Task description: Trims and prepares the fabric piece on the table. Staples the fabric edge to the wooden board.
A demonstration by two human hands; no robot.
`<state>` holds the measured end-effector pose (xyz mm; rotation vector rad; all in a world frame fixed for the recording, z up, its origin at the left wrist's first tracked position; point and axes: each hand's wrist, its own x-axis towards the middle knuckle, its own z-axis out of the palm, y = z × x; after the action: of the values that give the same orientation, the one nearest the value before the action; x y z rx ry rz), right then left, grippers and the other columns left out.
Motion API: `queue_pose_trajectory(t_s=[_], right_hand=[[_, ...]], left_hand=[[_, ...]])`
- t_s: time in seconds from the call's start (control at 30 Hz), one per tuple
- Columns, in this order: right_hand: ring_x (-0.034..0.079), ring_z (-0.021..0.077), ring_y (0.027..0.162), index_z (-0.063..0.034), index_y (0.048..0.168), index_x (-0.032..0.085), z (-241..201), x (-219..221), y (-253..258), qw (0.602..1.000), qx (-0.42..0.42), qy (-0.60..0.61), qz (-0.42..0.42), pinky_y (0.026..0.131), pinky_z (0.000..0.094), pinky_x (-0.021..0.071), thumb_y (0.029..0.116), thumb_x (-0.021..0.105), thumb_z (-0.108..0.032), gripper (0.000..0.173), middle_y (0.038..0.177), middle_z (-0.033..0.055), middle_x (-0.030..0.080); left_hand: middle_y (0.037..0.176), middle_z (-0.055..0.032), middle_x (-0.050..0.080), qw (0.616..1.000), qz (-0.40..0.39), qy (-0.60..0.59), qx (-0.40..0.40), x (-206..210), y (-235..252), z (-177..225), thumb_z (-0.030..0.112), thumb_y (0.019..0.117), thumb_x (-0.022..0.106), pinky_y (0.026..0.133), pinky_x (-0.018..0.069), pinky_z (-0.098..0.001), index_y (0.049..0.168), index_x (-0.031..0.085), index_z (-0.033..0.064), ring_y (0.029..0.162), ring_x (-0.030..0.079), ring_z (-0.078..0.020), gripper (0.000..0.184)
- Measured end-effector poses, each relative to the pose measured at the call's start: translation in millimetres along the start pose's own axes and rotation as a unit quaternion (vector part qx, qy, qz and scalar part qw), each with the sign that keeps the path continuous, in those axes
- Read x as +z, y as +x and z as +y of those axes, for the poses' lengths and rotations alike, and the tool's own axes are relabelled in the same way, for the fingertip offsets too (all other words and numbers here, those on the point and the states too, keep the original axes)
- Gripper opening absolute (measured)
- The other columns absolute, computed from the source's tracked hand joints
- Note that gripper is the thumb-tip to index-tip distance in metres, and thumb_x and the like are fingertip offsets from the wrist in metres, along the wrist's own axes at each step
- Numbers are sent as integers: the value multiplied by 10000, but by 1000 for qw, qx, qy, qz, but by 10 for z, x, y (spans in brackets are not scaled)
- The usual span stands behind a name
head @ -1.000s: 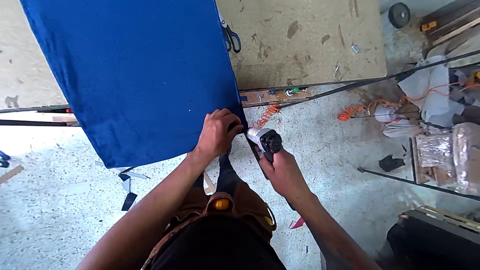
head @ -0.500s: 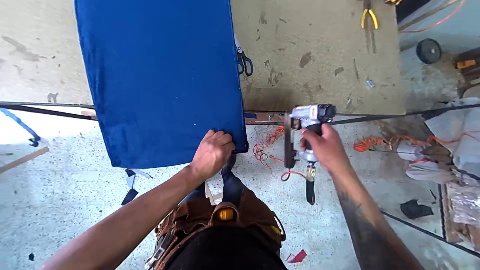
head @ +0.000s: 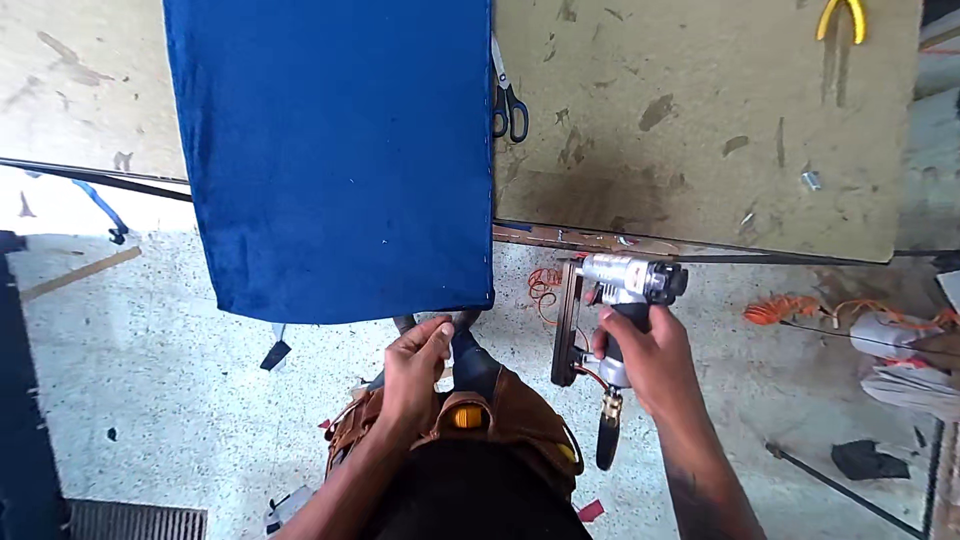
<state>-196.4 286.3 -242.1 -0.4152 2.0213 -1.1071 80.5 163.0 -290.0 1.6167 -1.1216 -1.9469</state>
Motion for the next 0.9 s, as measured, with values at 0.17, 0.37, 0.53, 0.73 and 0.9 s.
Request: queue_pose_trajectory(t_s=[0.17, 0.37, 0.53, 0.73, 0.9], right_hand=[[671, 313, 581, -134, 1256, 620, 150, 158, -231, 1000, 11, 9, -23, 538, 450, 619, 1003, 617, -223, 268, 836, 147, 707], [685, 291, 592, -158, 1243, 632, 155, 281, -368, 999, 10, -11, -38, 548, 430, 628, 978, 654, -223, 273, 795, 119, 706], [692, 289, 607, -176, 1248, 628, 142, 277, -376, 998, 13, -23, -52, 563, 425, 632, 979, 662, -235, 278, 801, 110, 709], [685, 295, 598, -173, 1257, 626, 132, 258, -367, 998, 6, -21, -63, 545, 426, 628, 982, 658, -230, 282, 831, 117, 713], [687, 279, 585, -176, 1218, 632, 117, 265, -412, 997, 8, -37, -73, 543, 414, 627, 980, 665, -255, 252, 754, 100, 700]], left_hand=[[772, -95, 657, 989, 20, -143, -35, 271, 74, 69, 284, 1041, 618, 486, 444, -248, 1066, 735, 64, 529, 506, -120, 251], [717, -110, 697, 989, 92, -108, -45, 347, 202, 141, 293, 966, 735, 492, 487, -269, 830, 682, 27, 523, 578, -148, 303], [727, -118, 700, 987, 111, -109, -30, 344, 147, 14, 281, 954, 752, 533, 520, -295, 830, 694, 25, 556, 606, -170, 290], [858, -126, 756, 990, 100, -94, 6, 465, 100, 65, 311, 977, 720, 510, 503, -285, 951, 753, 58, 551, 608, -167, 256], [652, -105, 653, 984, 146, -103, 10, 559, 127, 9, 300, 922, 789, 465, 476, -296, 783, 669, 47, 484, 550, -175, 313]])
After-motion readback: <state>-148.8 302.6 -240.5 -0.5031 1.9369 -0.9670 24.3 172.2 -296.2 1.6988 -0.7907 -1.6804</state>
